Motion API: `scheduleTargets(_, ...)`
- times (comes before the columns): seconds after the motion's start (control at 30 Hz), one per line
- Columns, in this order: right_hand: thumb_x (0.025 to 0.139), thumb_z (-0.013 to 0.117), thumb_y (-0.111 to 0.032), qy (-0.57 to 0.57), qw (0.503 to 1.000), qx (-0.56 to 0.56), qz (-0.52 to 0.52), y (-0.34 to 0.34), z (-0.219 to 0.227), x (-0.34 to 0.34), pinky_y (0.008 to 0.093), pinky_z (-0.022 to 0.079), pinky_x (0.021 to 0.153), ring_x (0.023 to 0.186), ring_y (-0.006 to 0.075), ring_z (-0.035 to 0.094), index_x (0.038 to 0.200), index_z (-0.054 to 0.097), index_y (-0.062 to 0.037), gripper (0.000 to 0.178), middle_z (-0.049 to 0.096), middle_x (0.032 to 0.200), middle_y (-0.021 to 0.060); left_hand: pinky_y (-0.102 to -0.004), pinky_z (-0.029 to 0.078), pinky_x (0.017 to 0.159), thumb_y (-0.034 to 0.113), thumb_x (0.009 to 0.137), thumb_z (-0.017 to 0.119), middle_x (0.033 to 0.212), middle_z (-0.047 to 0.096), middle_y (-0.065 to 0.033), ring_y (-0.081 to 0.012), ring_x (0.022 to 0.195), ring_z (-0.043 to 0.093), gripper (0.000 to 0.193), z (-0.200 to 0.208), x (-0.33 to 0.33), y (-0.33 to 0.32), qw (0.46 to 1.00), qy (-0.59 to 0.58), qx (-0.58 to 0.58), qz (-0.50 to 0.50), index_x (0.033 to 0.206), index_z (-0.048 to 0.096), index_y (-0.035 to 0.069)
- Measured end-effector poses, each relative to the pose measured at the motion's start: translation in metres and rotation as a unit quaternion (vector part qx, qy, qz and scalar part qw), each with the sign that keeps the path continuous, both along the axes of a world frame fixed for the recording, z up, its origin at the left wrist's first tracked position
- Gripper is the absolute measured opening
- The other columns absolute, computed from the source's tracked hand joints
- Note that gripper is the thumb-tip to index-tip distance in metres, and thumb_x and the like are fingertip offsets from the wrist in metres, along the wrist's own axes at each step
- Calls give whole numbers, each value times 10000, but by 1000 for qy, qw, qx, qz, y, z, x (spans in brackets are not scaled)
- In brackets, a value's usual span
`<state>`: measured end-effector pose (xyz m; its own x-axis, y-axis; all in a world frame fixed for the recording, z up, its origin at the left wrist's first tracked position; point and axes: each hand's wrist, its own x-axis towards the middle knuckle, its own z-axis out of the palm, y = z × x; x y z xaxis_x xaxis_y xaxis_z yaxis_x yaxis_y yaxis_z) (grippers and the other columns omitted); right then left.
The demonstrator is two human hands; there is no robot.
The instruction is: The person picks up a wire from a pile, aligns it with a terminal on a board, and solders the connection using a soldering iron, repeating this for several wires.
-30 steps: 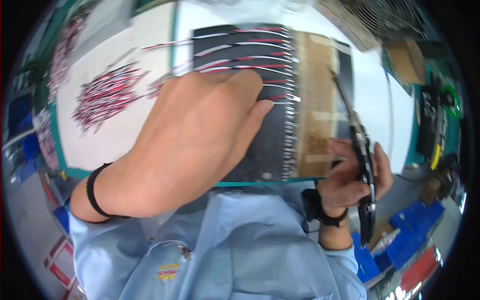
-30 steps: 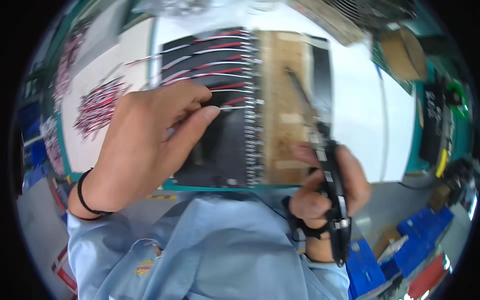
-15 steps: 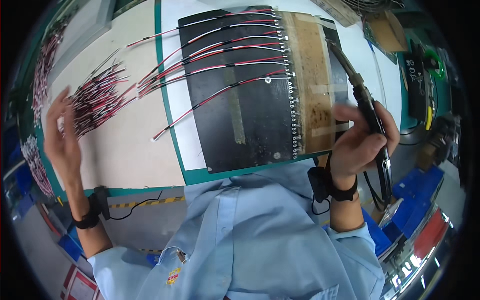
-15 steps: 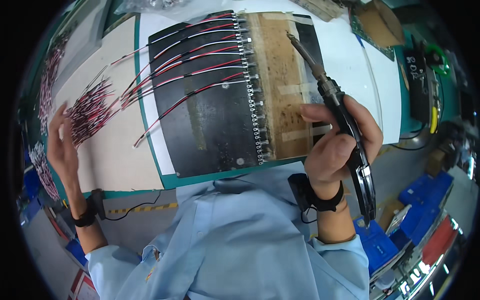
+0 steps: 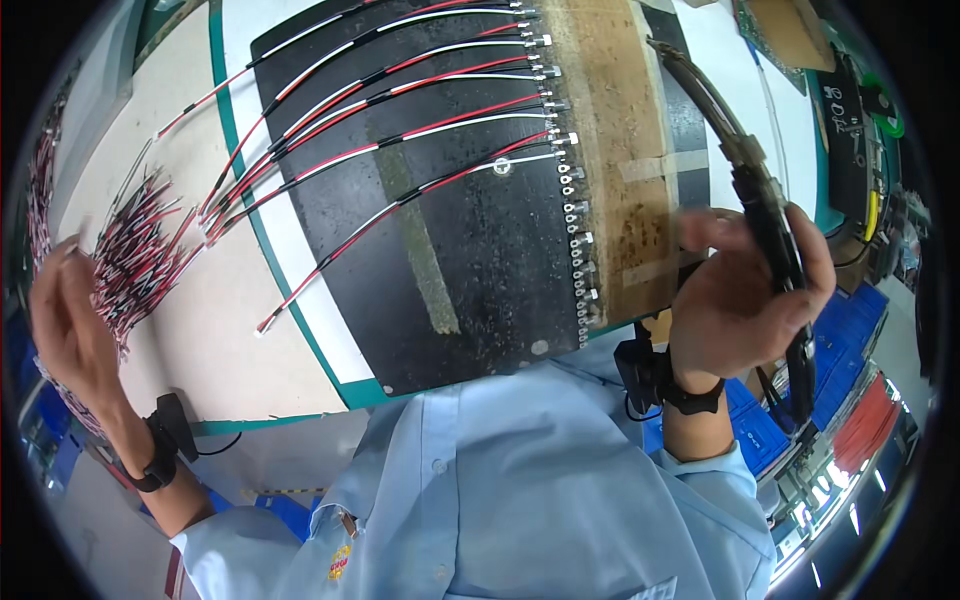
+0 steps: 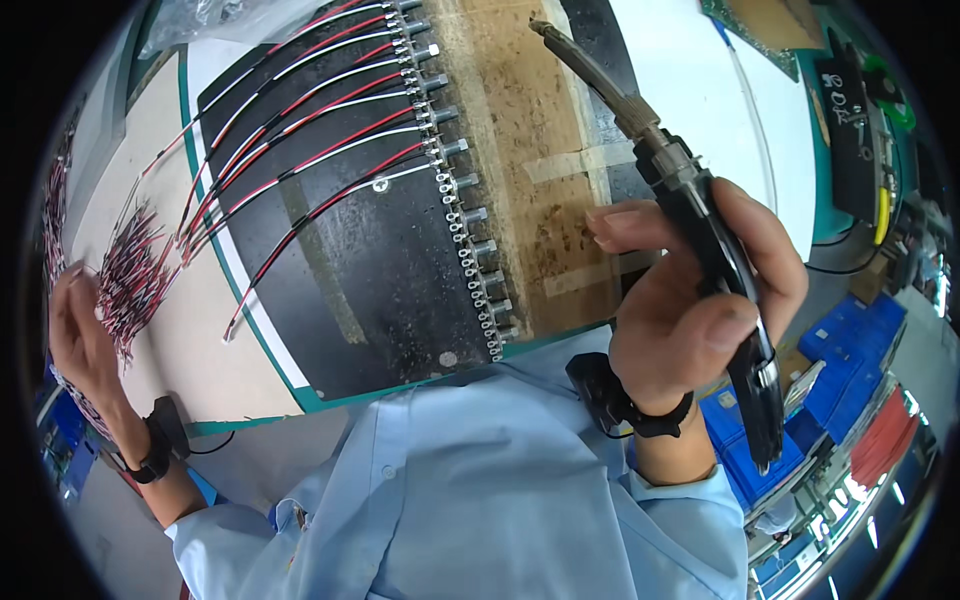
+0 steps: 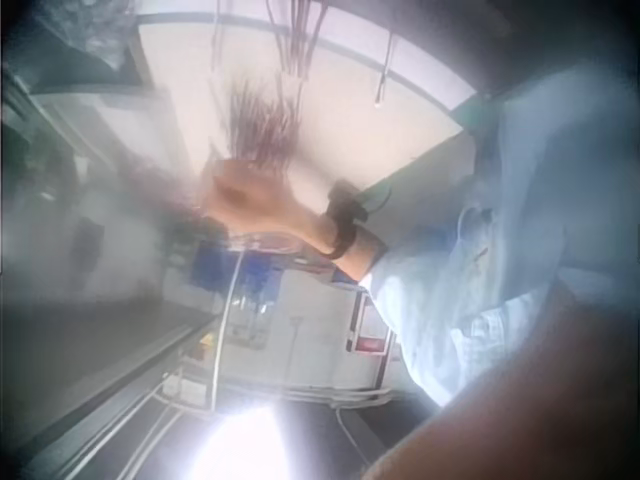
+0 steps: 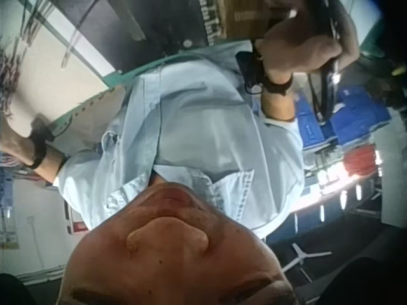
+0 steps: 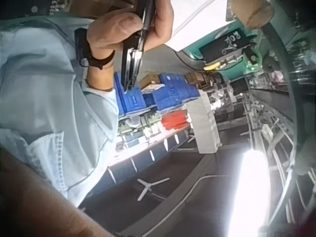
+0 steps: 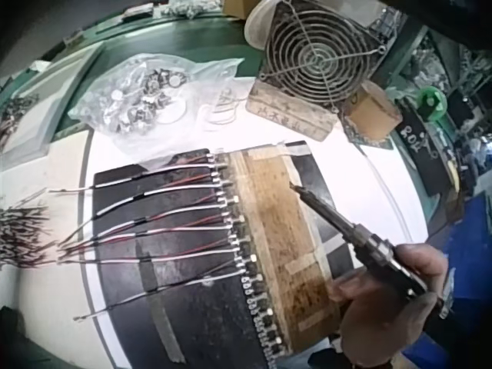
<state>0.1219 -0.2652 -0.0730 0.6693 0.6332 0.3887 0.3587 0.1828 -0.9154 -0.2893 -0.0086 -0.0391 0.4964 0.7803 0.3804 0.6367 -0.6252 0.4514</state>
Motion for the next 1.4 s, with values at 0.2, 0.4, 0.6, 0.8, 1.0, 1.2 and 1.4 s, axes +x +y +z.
scheduleTargets(0.2,1012,306,-506,-1,997,22,69,-4,-2,6,408,539,636,692,308,647,1318,406,27,622,664,851,201,-228,479,816,57,980,566,915,654,-74,-131,888,628,201,18,31,-1,995,67,-59,53,1148,604,-46)
scheduleTargets(0.4,996,397,-506,-5,1000,-6,0,-6,-2,3,399,551,698,673,305,669,1282,369,46,623,662,776,234,-262,483,828,-24,907,614,970,691,-120,-185,892,648,115,30,74,-26,984,166,15,-57,1017,650,-30)
scheduleTargets(0.6,996,336,-569,-77,996,-11,53,-3,20,0,394,537,788,801,317,683,1329,372,25,682,681,867,219,-240,477,750,-65,869,636,870,659,-104,-172,785,623,114,43,79,-35,996,63,24,-55,973,644,-20)
scheduleTargets(0.8,935,450,-386,-100,979,-15,177,1,39,-24,376,539,809,872,284,694,1321,380,27,570,686,947,240,-219,421,623,13,914,628,792,612,-36,-79,694,520,44,60,117,-90,961,-66,-265,-49,913,616,-29)
scheduleTargets(1.0,814,733,26,-59,948,-55,309,16,51,-59,307,560,773,885,228,698,1224,433,28,508,680,975,211,-195,369,536,54,923,638,685,571,10,-23,614,490,88,71,148,-137,836,-94,-523,-135,880,610,-18)
scheduleTargets(1.2,839,690,67,-28,955,-64,288,13,56,-51,265,549,693,777,174,689,1182,450,19,421,680,877,166,-178,376,541,40,945,619,728,597,6,-11,637,497,87,53,180,-147,800,-162,-552,-169,890,599,-25)
scheduleTargets(1.4,872,661,53,66,952,-90,284,2,54,-37,278,559,698,811,189,699,1229,405,29,440,693,894,182,-174,377,524,71,967,597,783,670,-56,-15,619,523,96,51,199,-148,748,-228,-609,-132,931,602,-18)
